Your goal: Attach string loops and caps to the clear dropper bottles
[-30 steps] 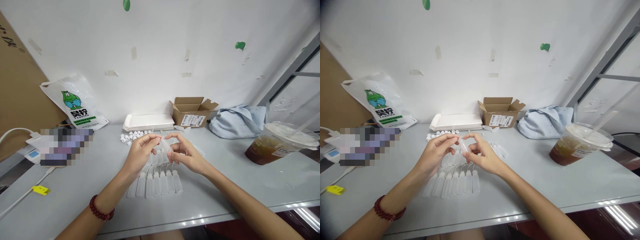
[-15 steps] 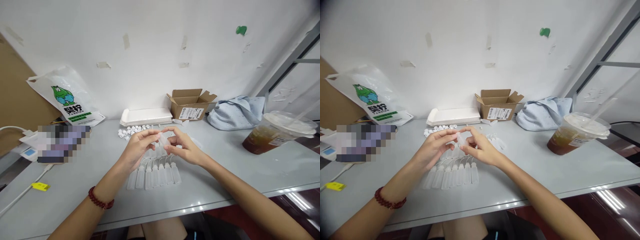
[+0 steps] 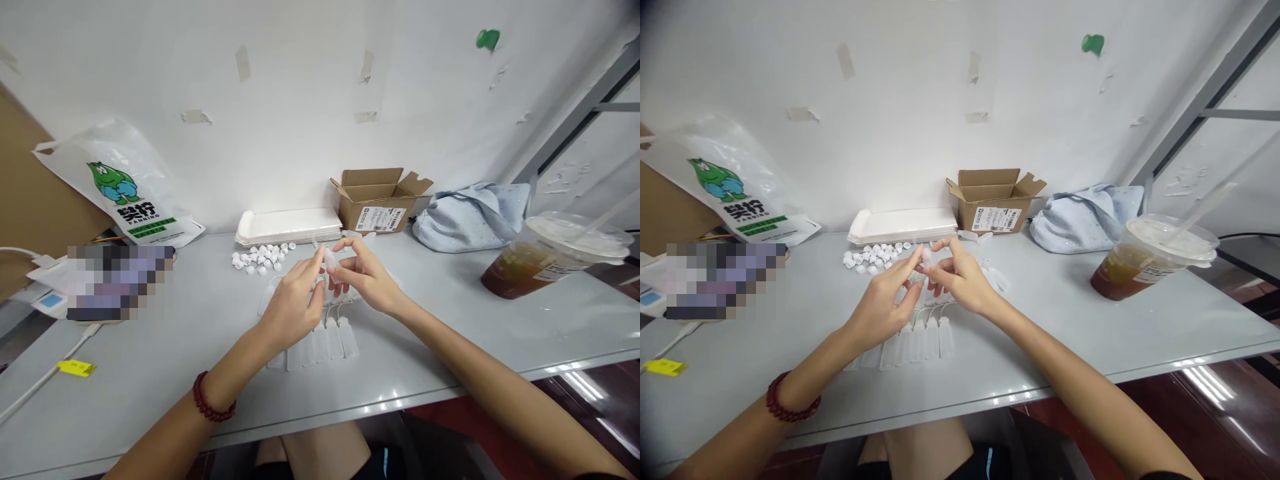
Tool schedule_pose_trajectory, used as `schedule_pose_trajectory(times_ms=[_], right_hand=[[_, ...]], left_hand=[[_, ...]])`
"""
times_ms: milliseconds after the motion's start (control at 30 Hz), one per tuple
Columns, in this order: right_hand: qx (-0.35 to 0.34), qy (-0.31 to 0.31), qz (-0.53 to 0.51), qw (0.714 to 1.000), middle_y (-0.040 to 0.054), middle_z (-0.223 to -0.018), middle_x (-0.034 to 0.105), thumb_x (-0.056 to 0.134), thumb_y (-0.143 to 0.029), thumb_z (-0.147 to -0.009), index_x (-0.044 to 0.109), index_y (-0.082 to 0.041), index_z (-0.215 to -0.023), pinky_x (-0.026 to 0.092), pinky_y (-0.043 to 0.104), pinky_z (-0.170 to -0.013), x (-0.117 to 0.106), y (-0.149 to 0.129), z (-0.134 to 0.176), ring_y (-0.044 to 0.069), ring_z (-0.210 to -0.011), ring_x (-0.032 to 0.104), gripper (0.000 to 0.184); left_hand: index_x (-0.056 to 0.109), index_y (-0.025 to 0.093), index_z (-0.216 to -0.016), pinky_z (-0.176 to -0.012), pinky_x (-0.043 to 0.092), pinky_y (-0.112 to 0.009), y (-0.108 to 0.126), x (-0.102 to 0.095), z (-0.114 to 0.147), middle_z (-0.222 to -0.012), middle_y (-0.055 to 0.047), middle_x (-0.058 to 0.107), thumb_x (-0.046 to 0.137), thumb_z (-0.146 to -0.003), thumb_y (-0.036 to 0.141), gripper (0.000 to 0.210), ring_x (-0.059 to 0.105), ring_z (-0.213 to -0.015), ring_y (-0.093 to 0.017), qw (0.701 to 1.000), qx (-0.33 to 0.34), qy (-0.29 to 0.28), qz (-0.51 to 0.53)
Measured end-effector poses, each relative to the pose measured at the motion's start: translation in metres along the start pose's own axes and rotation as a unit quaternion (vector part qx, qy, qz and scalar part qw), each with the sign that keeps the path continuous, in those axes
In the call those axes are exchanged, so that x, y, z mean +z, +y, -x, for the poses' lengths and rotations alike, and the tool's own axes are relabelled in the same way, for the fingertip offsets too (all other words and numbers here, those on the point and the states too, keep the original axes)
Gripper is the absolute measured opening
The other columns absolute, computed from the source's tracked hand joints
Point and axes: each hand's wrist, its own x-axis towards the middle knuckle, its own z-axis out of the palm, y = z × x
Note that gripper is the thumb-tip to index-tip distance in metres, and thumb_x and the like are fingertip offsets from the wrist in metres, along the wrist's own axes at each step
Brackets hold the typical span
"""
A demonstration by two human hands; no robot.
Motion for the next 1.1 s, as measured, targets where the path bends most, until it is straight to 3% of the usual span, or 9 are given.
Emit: schedule_pose_trajectory(times_ms=[100, 233, 367, 533, 633, 733, 900, 1000, 1100], right_hand=[[0.002, 0.032, -0.001, 0.999, -0.0056, -0.060, 0.063, 0.061, -0.036, -0.082, 0.039, -0.024, -0.099, 0.044, 0.025, -0.052, -0.002, 0.000, -0.003, 0.014, -0.054, 0.061, 0.031], [0.000, 0.044, -0.016, 0.999, -0.0050, -0.062, 0.065, 0.060, -0.034, -0.081, 0.039, -0.023, -0.097, 0.043, 0.025, -0.052, -0.003, -0.001, -0.003, 0.015, -0.056, 0.063, 0.029], [-0.003, 0.038, -0.018, 0.999, -0.0041, -0.063, 0.065, 0.061, -0.033, -0.081, 0.041, -0.023, -0.098, 0.045, 0.026, -0.055, 0.001, -0.005, 0.000, 0.014, -0.060, 0.061, 0.028], [0.021, 0.013, -0.013, 1.000, -0.0045, -0.063, 0.063, 0.060, -0.033, -0.082, 0.040, -0.024, -0.098, 0.044, 0.026, -0.055, 0.003, -0.009, 0.002, 0.014, -0.061, 0.060, 0.027], [0.050, -0.056, 0.014, 0.997, -0.0048, -0.064, 0.064, 0.061, -0.033, -0.083, 0.042, -0.024, -0.098, 0.046, 0.026, -0.056, -0.011, -0.016, 0.001, 0.014, -0.061, 0.061, 0.026], [0.115, -0.187, 0.097, 0.971, -0.0033, -0.064, 0.065, 0.059, -0.036, -0.085, 0.048, -0.022, -0.098, 0.047, 0.026, -0.057, -0.037, -0.030, 0.003, 0.014, -0.061, 0.065, 0.023], [0.223, -0.376, 0.198, 0.878, 0.0053, -0.074, 0.072, 0.054, -0.036, -0.087, 0.064, -0.015, -0.090, 0.047, 0.024, -0.056, -0.068, -0.044, 0.005, 0.016, -0.068, 0.069, 0.024], [0.252, -0.439, 0.224, 0.832, 0.0064, -0.075, 0.073, 0.055, -0.034, -0.086, 0.067, -0.013, -0.086, 0.045, 0.023, -0.053, -0.067, -0.040, 0.002, 0.016, -0.066, 0.069, 0.025], [0.263, -0.461, 0.234, 0.815, 0.0064, -0.074, 0.073, 0.055, -0.033, -0.084, 0.066, -0.012, -0.084, 0.044, 0.022, -0.050, -0.061, -0.034, 0.000, 0.016, -0.064, 0.069, 0.023]], left_hand=[[0.049, 0.018, -0.133, -0.082, 0.052, -0.037, -0.001, 0.004, 0.002, -0.112, -0.011, 0.065, 0.045, -0.087, 0.015, 0.046, 0.059, -0.101, -0.023, 0.998, 0.040, 0.015, -0.049], [0.058, 0.018, -0.118, -0.083, 0.052, -0.037, 0.001, 0.005, 0.001, -0.112, -0.011, 0.063, 0.054, -0.086, 0.017, 0.032, 0.058, -0.102, -0.023, 0.988, 0.077, 0.091, -0.102], [0.055, 0.018, -0.118, -0.087, 0.051, -0.041, -0.001, 0.007, -0.001, -0.122, -0.012, 0.059, 0.063, -0.083, 0.019, 0.036, 0.056, -0.109, -0.024, 0.975, 0.122, 0.134, -0.132], [0.056, 0.016, -0.115, -0.093, 0.049, -0.043, -0.003, 0.009, -0.003, -0.120, -0.013, 0.061, 0.065, -0.081, 0.016, 0.035, 0.056, -0.111, -0.024, 0.967, 0.149, 0.155, -0.137], [0.058, 0.015, -0.110, -0.091, 0.049, -0.043, 0.001, 0.008, -0.003, -0.113, -0.011, 0.064, 0.069, -0.077, 0.019, 0.035, 0.056, -0.107, -0.025, 0.974, 0.117, 0.147, -0.123], [0.059, 0.015, -0.105, -0.088, 0.049, -0.044, 0.010, 0.011, 0.003, -0.106, -0.009, 0.066, 0.073, -0.072, 0.021, 0.036, 0.055, -0.102, -0.026, 0.987, 0.095, 0.089, -0.095], [0.059, 0.014, -0.105, -0.087, 0.048, -0.043, 0.028, 0.025, 0.019, -0.107, -0.009, 0.064, 0.072, -0.070, 0.018, 0.037, 0.050, -0.102, -0.026, 0.990, 0.092, -0.097, -0.042], [0.059, 0.013, -0.104, -0.087, 0.047, -0.044, 0.033, 0.031, 0.024, -0.105, -0.009, 0.064, 0.072, -0.070, 0.021, 0.037, 0.048, -0.102, -0.027, 0.980, 0.077, -0.174, -0.055], [0.059, 0.013, -0.102, -0.085, 0.046, -0.045, 0.032, 0.032, 0.024, -0.102, -0.010, 0.063, 0.073, -0.072, 0.026, 0.036, 0.048, -0.102, -0.028, 0.973, 0.062, -0.209, -0.080]])
